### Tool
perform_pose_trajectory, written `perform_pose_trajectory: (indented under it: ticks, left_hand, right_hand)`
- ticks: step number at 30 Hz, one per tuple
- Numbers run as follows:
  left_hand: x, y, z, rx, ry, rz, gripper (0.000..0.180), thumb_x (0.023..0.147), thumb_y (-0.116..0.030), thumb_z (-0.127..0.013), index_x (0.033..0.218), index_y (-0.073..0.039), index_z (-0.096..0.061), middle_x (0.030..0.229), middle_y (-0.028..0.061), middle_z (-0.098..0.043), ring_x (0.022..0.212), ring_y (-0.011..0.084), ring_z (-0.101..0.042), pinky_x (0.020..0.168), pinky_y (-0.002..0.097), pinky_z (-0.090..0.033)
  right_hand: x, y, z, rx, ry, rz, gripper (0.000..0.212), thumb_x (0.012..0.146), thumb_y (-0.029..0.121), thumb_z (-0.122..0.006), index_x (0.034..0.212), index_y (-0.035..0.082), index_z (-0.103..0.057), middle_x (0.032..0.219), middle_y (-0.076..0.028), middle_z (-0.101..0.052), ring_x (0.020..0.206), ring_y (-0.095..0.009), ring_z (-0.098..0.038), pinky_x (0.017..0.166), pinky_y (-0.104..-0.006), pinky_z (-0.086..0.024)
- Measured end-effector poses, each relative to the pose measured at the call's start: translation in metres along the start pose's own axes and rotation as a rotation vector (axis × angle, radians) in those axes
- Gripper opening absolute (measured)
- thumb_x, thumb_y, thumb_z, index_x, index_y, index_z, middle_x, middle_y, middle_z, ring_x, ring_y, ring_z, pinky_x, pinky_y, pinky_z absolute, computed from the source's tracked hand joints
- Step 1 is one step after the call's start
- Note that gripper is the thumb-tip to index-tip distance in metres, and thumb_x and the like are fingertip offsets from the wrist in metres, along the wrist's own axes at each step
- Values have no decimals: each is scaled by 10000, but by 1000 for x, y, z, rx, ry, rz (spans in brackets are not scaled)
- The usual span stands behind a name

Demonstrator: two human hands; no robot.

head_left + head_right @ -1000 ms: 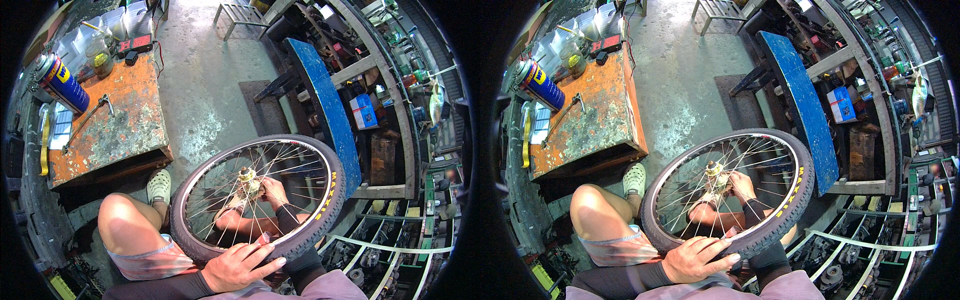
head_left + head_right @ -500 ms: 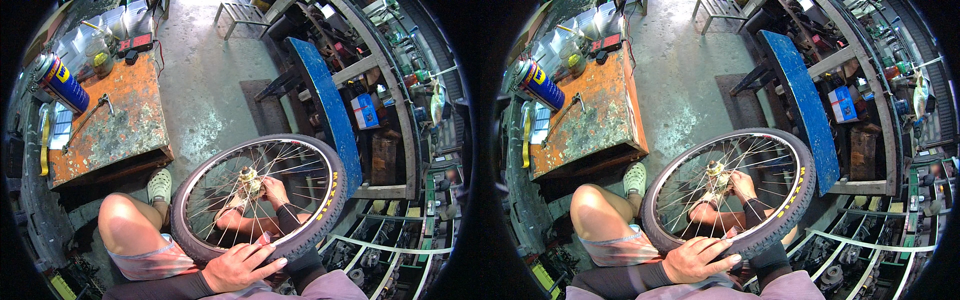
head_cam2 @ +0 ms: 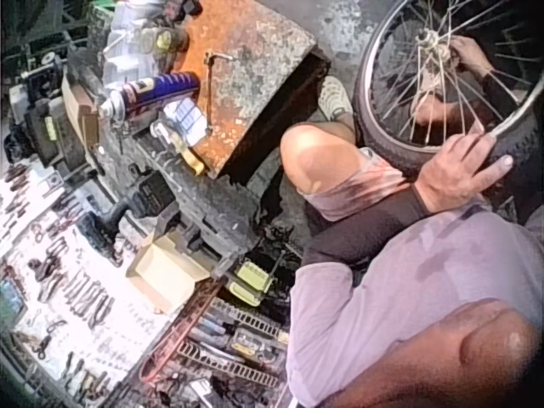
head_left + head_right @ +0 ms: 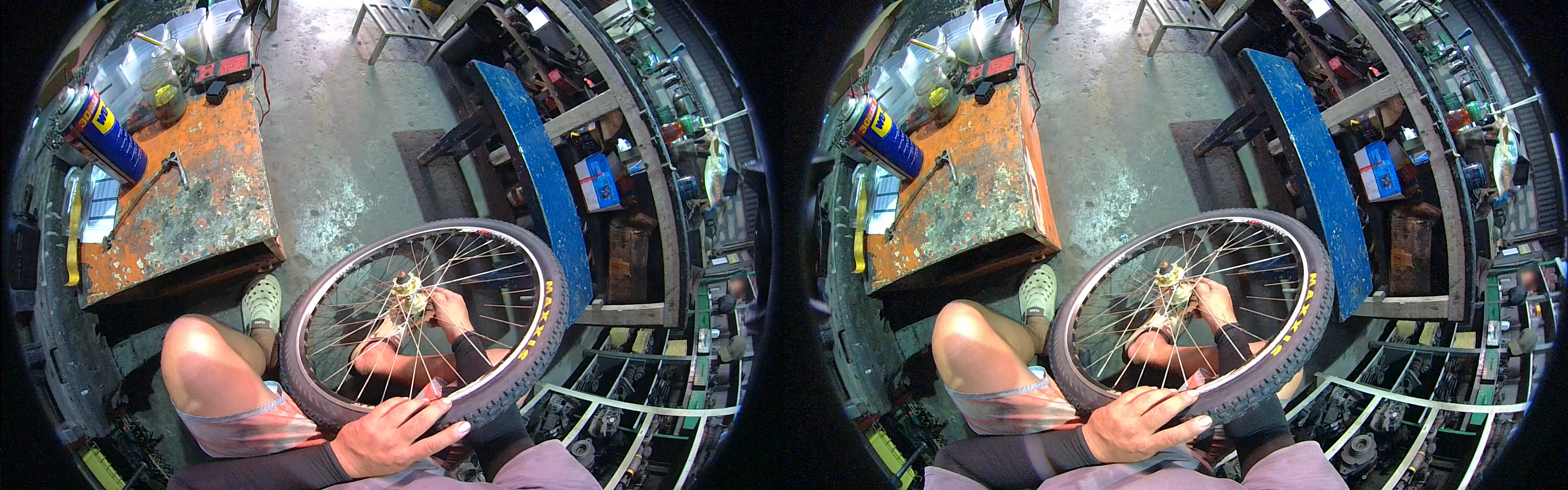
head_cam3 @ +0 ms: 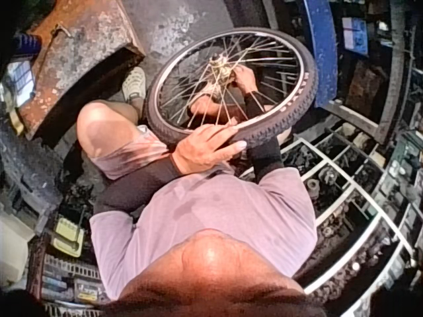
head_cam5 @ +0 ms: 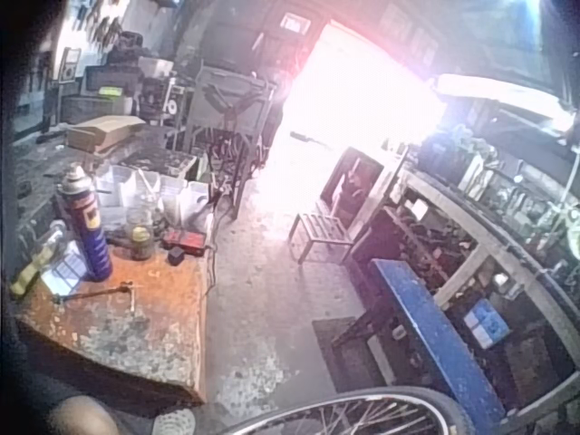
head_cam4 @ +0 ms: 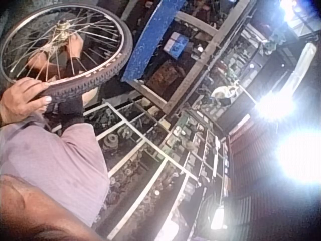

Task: The person sprays lubricant onto a bicycle wheel hub and cassette, then uses a cordless drill to remove the cassette. They inspect the hub and cassette, then reassemble the cassette onto the hub and spin the wheel to test the assembly.

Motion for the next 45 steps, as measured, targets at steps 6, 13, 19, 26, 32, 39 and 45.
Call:
perform_pose_trajectory:
  ticks: [6, 13, 19, 26, 32, 39, 45]
  left_hand:
    - [4, 0, 4, -4, 2, 19, 639, 946, -206, -732, 1579, -250, -661, 1455, 147, -700, 1198, 272, -729, 998, 407, -609]
    - [5, 0, 5, -4, -1, 23, 651, 949, -204, -729, 1594, -251, -654, 1474, 154, -698, 1189, 268, -729, 1000, 401, -611]
    - [5, 0, 4, -4, 6, 15, 638, 950, -203, -724, 1583, -241, -659, 1484, 160, -697, 1196, 267, -729, 1004, 403, -611]
    - [5, 0, 4, -21, 8, 22, 632, 940, -201, -729, 1568, -232, -665, 1489, 161, -695, 1215, 275, -725, 1002, 402, -607]
    - [4, 1, 4, -25, 6, 24, 636, 947, -206, -728, 1577, -234, -656, 1489, 162, -692, 1221, 274, -726, 995, 403, -608]
    - [4, 0, 3, -11, 7, 17, 615, 979, -216, -720, 1589, -238, -646, 1480, 160, -698, 1202, 268, -734, 983, 395, -609]
    - [3, 2, 4, -27, 2, 27, 638, 957, -212, -734, 1589, -235, -647, 1486, 162, -697, 1204, 273, -734, 988, 406, -608]
  right_hand:
    - [0, 4, 1, -48, -11, 27, 391, 1138, 290, -563, 1332, 39, -792, 963, -31, -793, 701, -129, -715, 562, -306, -578]
    - [-2, 8, -2, -14, -1, 14, 389, 1128, 295, -576, 1322, 42, -799, 934, -26, -788, 680, -125, -707, 559, -302, -576]
    - [3, 2, 3, -57, -39, 30, 381, 1127, 300, -594, 1313, 41, -802, 903, -24, -782, 651, -119, -693, 533, -293, -545]
    - [1, 4, 2, -27, -25, 27, 376, 1110, 276, -585, 1297, 38, -807, 925, -39, -793, 679, -130, -721, 545, -300, -571]
    - [-3, 12, 0, -59, -22, 46, 380, 1093, 277, -578, 1261, 35, -819, 944, -51, -800, 697, -146, -737, 548, -309, -579]
    - [-3, 13, 2, -67, -43, 54, 376, 1088, 262, -587, 1238, 9, -820, 892, -61, -780, 663, -152, -720, 539, -321, -562]
    - [-4, 16, -2, -72, -57, 69, 379, 1094, 254, -599, 1262, -10, -814, 805, -84, -753, 598, -166, -694, 529, -350, -534]
Point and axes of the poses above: each hand's wrist, its own x-axis towards the middle knuckle, its own z-axis out of the back of the hand, y = z × x, the point moved 8 cm from there along x, towards the middle knuckle
